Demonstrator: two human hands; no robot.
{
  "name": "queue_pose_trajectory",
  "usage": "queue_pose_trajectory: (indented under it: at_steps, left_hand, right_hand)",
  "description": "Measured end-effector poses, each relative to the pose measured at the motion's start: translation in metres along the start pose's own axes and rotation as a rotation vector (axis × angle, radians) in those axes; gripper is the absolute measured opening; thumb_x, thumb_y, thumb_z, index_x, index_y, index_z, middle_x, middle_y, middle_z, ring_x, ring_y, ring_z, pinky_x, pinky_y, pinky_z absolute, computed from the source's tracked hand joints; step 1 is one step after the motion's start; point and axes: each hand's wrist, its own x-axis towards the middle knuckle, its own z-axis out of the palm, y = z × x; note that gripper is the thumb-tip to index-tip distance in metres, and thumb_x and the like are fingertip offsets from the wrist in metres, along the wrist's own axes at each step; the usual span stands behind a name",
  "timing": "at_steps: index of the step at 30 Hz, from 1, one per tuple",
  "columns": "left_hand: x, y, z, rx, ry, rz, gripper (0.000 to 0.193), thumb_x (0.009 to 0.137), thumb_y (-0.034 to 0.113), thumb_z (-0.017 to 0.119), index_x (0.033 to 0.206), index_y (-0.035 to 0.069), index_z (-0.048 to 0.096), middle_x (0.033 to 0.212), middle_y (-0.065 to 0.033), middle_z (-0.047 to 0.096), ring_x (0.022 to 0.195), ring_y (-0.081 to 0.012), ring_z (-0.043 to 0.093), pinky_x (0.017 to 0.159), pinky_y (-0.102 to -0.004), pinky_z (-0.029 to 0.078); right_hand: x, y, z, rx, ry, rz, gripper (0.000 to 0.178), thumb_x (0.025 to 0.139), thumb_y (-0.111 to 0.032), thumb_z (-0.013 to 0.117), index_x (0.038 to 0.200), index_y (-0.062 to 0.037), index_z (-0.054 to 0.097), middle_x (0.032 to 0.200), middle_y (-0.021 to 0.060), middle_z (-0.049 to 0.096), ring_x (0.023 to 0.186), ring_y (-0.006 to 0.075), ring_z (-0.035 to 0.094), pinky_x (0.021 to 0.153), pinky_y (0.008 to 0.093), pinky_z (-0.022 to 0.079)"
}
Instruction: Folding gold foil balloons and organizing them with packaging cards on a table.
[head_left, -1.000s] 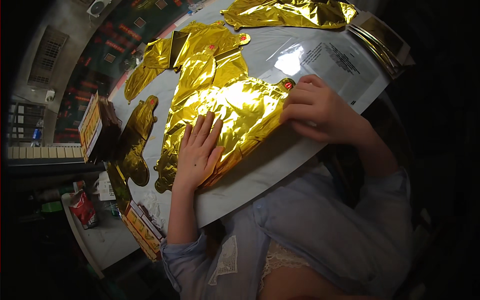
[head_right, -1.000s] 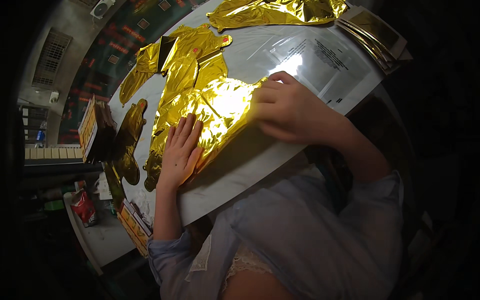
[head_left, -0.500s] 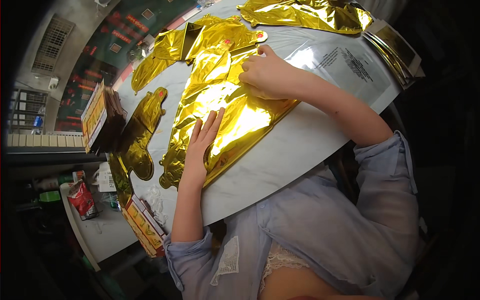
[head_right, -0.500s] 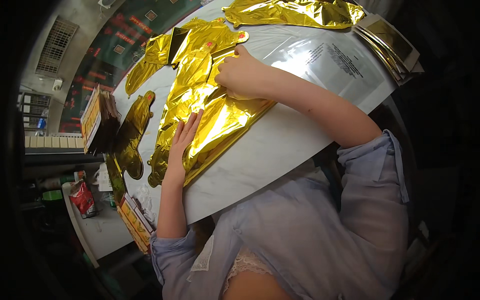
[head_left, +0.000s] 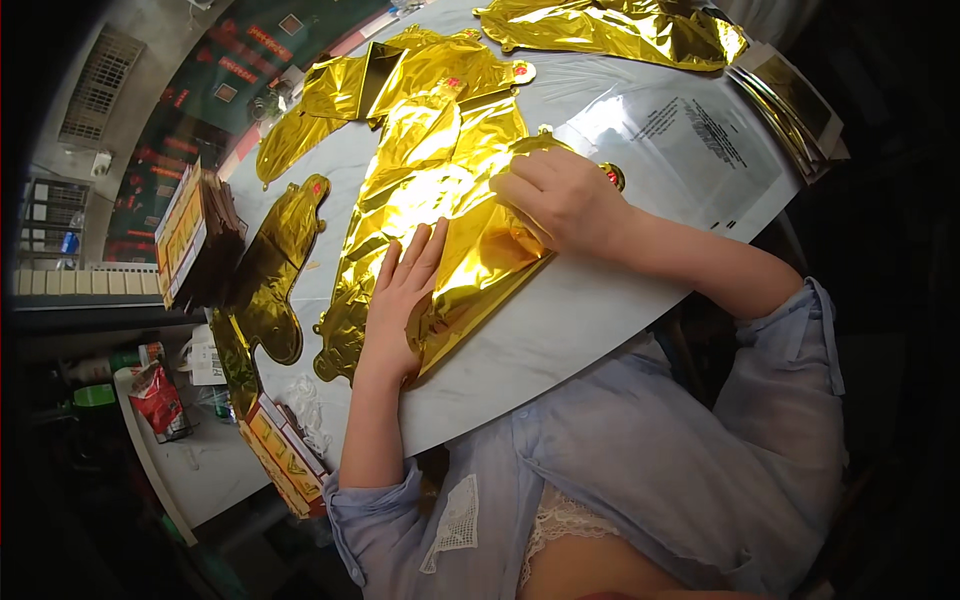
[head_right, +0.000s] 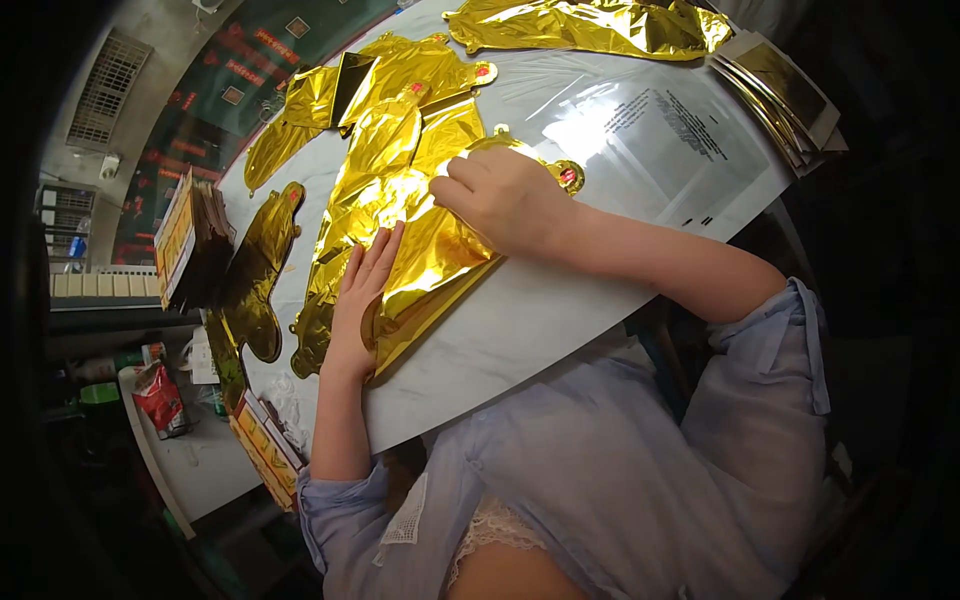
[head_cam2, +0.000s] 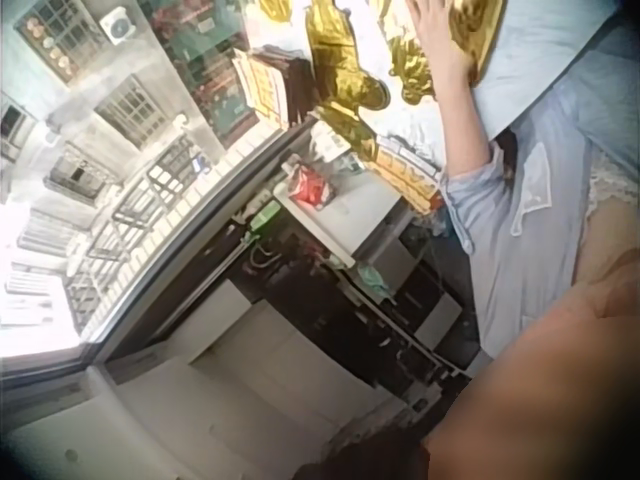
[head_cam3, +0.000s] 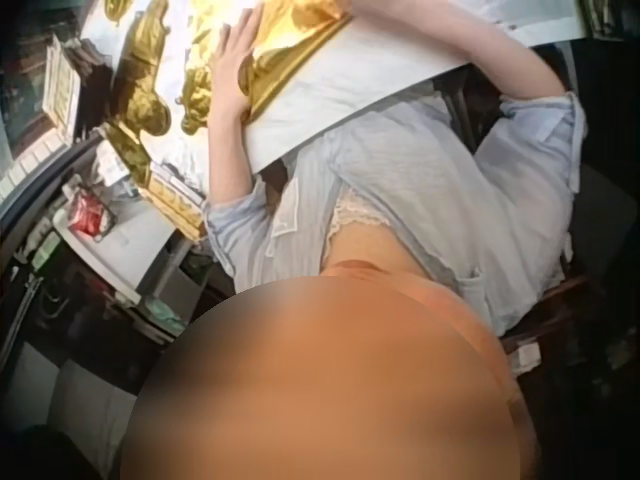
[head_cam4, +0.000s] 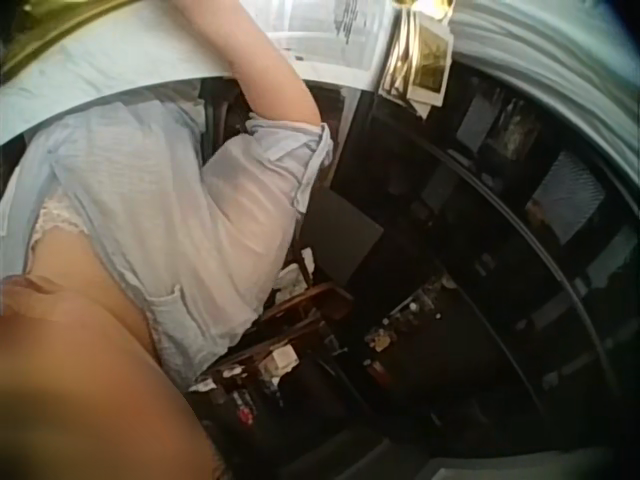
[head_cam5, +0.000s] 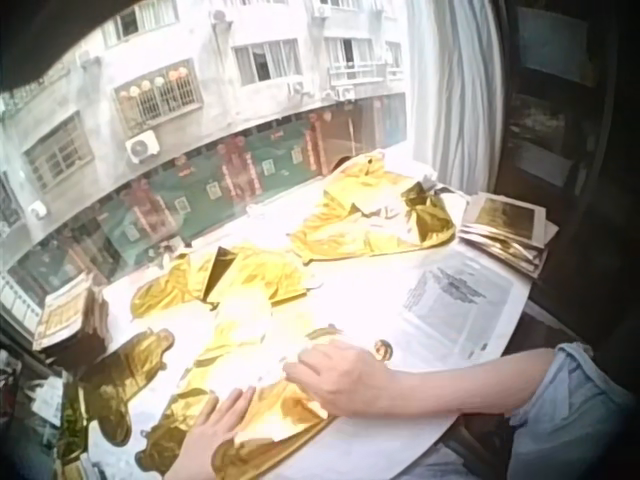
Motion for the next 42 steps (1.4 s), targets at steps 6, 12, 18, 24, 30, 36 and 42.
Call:
queue_pose_trajectory:
  at_steps: [6, 12, 18, 24, 30, 36, 42]
  left_hand:
    - [-0.002, -0.012, 0.011, 0.339, 0.001, 0.129, 0.073, 0.097, 0.041, 0.06, 0.155, 0.0, 0.048, 0.174, -0.0104, 0.032, 0.161, -0.0283, 0.029, 0.132, -0.0469, 0.02]
    - [-0.012, -0.024, 0.017, -0.164, 0.059, -0.115, 0.069, 0.094, 0.019, 0.065, 0.16, 0.014, 0.047, 0.173, -0.0029, 0.036, 0.16, -0.0386, 0.028, 0.13, -0.0467, 0.028]
    - [-0.013, -0.027, 0.021, -0.205, 0.08, -0.134, 0.068, 0.094, 0.01, 0.049, 0.162, 0.014, 0.047, 0.17, 0.0005, 0.043, 0.161, -0.0383, 0.027, 0.131, -0.0457, 0.025]
    - [-0.013, -0.023, 0.019, -0.254, 0.081, -0.176, 0.067, 0.095, 0.015, 0.047, 0.162, 0.015, 0.047, 0.171, 0.0003, 0.042, 0.161, -0.0385, 0.026, 0.131, -0.0456, 0.024]
    - [-0.003, -0.011, 0.011, -0.26, 0.053, -0.243, 0.063, 0.102, 0.024, 0.051, 0.164, 0.015, 0.044, 0.171, -0.0019, 0.042, 0.161, -0.0377, 0.027, 0.13, -0.0464, 0.025]
    - [-0.004, -0.032, 0.021, -0.182, 0.222, 0.054, 0.073, 0.098, 0.014, 0.065, 0.166, 0.012, 0.039, 0.176, -0.0123, 0.027, 0.164, -0.0345, 0.022, 0.129, -0.0473, 0.028]
    - [-0.013, -0.046, 0.019, -1.156, 0.516, -0.051, 0.059, 0.115, 0.029, 0.038, 0.161, -0.008, 0.034, 0.168, -0.0218, 0.038, 0.159, -0.0307, 0.031, 0.131, -0.0433, 0.02]
  right_hand:
    - [-0.033, -0.024, -0.013, -0.103, -0.026, -0.03, 0.037, 0.095, -0.031, 0.072, 0.12, -0.0037, 0.068, 0.118, 0.0122, 0.068, 0.12, 0.0294, 0.063, 0.104, 0.0437, 0.047]
    - [-0.033, -0.008, 0.002, -0.007, -0.146, 0.069, 0.046, 0.1, -0.029, 0.065, 0.137, -0.0009, 0.063, 0.144, 0.0163, 0.061, 0.141, 0.0335, 0.052, 0.123, 0.0485, 0.037]
    - [-0.029, -0.006, 0.007, 0.005, -0.106, 0.111, 0.048, 0.098, -0.025, 0.068, 0.139, -0.0011, 0.061, 0.145, 0.0172, 0.058, 0.138, 0.0342, 0.053, 0.12, 0.0495, 0.039]
    - [-0.032, -0.001, 0.015, 0.031, -0.029, 0.045, 0.046, 0.096, -0.02, 0.07, 0.141, -0.0097, 0.062, 0.142, 0.0179, 0.056, 0.133, 0.0388, 0.054, 0.114, 0.0493, 0.043]
    - [-0.032, 0.0, 0.018, 0.111, -0.03, 0.087, 0.045, 0.095, -0.016, 0.07, 0.14, -0.0113, 0.063, 0.14, 0.0172, 0.053, 0.132, 0.0392, 0.052, 0.112, 0.05, 0.044]
    - [-0.032, -0.003, 0.017, 0.067, -0.033, 0.09, 0.046, 0.096, -0.017, 0.069, 0.14, -0.0117, 0.061, 0.14, 0.0186, 0.052, 0.134, 0.0398, 0.051, 0.111, 0.0507, 0.044]
    - [-0.033, -0.001, 0.019, 0.074, -0.085, 0.116, 0.048, 0.097, -0.019, 0.067, 0.143, -0.0116, 0.058, 0.145, 0.0188, 0.05, 0.139, 0.0398, 0.048, 0.115, 0.0507, 0.041]
